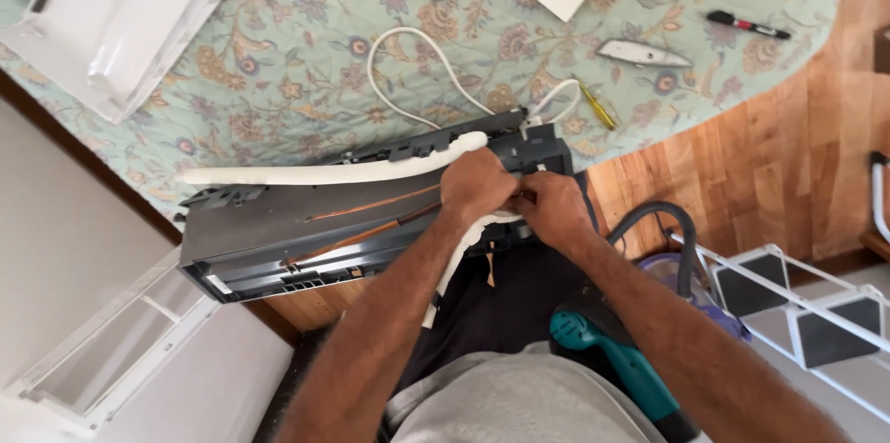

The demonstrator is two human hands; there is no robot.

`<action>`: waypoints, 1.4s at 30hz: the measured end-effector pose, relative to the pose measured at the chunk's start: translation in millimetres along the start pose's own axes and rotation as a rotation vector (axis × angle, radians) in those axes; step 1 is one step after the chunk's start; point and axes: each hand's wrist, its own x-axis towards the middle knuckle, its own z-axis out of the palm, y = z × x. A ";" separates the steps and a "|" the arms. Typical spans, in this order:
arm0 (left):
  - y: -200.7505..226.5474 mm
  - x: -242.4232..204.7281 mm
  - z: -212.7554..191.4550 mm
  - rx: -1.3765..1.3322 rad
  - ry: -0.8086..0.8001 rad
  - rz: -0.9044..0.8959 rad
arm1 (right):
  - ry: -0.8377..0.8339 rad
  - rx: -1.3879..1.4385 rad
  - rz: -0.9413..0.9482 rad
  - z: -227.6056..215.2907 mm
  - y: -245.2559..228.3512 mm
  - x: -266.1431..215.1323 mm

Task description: Wrapping insulation tape around copper refrigerant lines of an indoor air conditioning unit to finish the installation.

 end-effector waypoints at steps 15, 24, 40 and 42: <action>21.9 -12.3 -23.3 0.154 -0.055 0.121 | 0.062 0.223 0.017 19.7 44.5 17.1; -2.8 8.9 -4.5 0.186 -0.105 0.120 | -0.043 0.028 0.007 -23.6 -18.1 4.8; -2.3 -7.0 -0.4 0.162 -0.002 0.043 | -0.027 0.029 0.111 19.3 42.9 13.6; 6.8 -24.1 -6.0 0.028 0.111 0.141 | 0.023 0.053 0.211 40.6 81.0 22.8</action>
